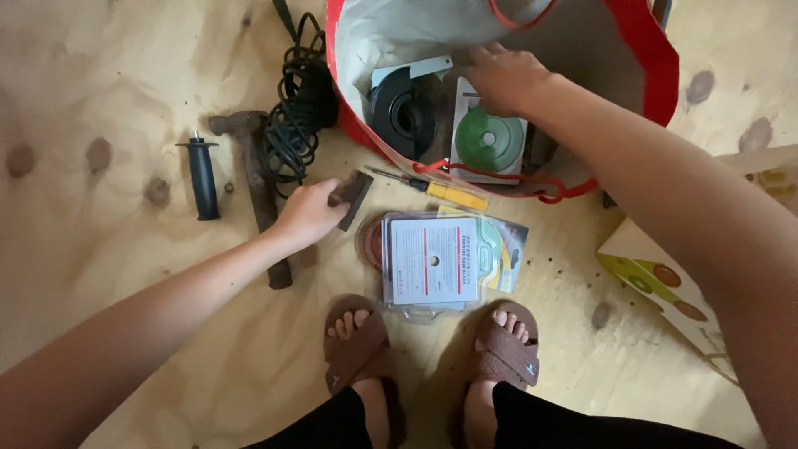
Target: Unpacking and sorting various tools and equipment from a red bag onto a plywood floor.
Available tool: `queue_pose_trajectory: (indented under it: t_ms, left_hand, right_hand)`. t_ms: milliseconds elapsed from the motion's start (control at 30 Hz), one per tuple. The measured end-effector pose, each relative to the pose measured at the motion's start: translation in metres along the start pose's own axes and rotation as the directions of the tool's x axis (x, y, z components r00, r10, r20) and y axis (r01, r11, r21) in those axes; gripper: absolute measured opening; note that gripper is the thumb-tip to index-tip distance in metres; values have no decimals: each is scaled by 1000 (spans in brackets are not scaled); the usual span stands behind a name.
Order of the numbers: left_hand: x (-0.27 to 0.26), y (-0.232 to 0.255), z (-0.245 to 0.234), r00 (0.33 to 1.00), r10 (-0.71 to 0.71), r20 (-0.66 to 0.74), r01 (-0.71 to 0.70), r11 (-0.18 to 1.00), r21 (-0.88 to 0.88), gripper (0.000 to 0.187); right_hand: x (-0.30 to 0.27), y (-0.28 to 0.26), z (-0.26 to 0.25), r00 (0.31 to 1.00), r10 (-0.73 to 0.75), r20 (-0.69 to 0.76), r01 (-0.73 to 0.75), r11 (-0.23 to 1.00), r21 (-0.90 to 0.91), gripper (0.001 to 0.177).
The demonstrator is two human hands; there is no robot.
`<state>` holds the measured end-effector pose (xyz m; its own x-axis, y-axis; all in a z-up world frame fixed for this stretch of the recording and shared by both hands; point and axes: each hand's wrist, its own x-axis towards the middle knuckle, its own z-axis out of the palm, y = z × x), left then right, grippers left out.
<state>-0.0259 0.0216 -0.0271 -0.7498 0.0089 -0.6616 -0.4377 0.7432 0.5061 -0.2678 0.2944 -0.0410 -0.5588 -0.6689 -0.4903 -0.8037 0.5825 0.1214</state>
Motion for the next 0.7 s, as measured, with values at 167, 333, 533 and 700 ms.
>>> queue_pose_trajectory:
  t_ms: [167, 333, 533, 700]
  left_hand:
    - [-4, -12, -3, 1000, -10, -20, 9, 999, -32, 35]
    - [-1, -14, -5, 1000, -26, -8, 26, 1000, 13, 26]
    - [0, 2, -9, 1000, -6, 23, 6, 1000, -10, 41]
    - [-4, 11, -17, 999, -26, 30, 28, 998, -58, 30]
  right_hand:
    - [3, 8, 20, 983, 81, 162, -96, 991, 88, 61]
    - [17, 38, 60, 993, 92, 79, -107, 971, 213, 46]
    - [15, 61, 66, 994, 85, 65, -100, 956, 274, 38]
    - [-20, 46, 14, 984, 127, 122, -164, 914, 372, 28]
